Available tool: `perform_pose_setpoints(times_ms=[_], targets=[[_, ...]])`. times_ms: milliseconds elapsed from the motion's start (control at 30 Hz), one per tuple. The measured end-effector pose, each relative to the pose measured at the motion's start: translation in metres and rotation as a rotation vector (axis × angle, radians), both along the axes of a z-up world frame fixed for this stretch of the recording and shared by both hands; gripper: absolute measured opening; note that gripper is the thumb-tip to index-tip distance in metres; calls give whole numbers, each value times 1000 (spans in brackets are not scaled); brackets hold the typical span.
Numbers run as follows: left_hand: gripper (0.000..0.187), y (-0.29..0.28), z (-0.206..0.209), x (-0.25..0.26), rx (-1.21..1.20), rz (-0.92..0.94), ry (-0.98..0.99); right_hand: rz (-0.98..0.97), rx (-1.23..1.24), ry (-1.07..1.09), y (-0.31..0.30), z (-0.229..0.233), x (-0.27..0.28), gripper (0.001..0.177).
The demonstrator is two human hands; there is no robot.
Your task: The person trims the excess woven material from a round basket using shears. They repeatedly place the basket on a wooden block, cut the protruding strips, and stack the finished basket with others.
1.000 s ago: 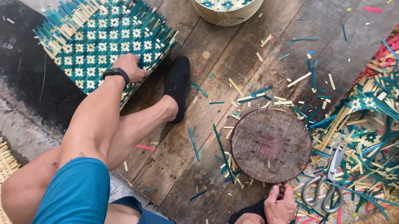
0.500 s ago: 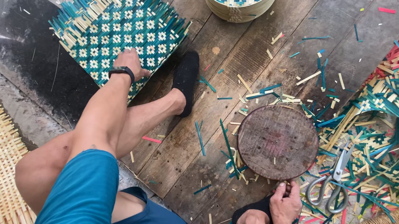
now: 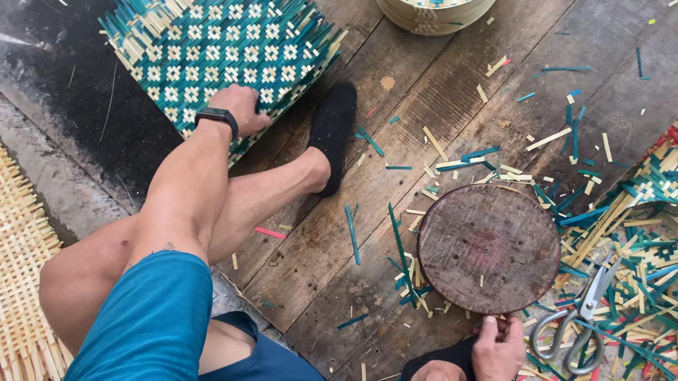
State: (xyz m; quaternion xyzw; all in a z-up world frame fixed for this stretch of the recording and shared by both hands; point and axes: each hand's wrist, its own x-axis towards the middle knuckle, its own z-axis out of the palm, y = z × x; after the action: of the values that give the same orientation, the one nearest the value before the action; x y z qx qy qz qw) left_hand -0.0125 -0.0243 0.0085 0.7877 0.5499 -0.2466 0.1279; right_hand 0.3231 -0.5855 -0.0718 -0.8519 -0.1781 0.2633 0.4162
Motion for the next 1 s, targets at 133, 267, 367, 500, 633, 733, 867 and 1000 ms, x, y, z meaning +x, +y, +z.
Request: perform_pose_setpoints(times_ms=[133, 267, 367, 500, 633, 733, 867, 1000], targets=[[28, 8, -1, -5, 259, -14, -27, -109, 38, 338, 14, -5, 16, 30], [14, 39, 65, -3, 989, 191, -412, -72, 123, 487, 26, -13, 12, 33], [23, 47, 145, 10, 1183, -21, -585, 21, 158, 617, 36, -12, 13, 33], [20, -13, 198, 77, 1065, -368, -771, -186, 130, 343, 34, 20, 29, 45], [37, -149, 166, 149, 610, -883, -985, -234, 659, 757, 30, 68, 61, 63], [47, -253, 112, 181, 316, -1123, -989, -429, 717, 1003, 18, 88, 86, 67], [52, -325, 41, 183, 2, -1241, -814, -301, 298, 802, 15, 63, 111, 42], [49, -324, -14, 178, -301, -972, -955, -192, 242, 731, 17, 16, 119, 36]])
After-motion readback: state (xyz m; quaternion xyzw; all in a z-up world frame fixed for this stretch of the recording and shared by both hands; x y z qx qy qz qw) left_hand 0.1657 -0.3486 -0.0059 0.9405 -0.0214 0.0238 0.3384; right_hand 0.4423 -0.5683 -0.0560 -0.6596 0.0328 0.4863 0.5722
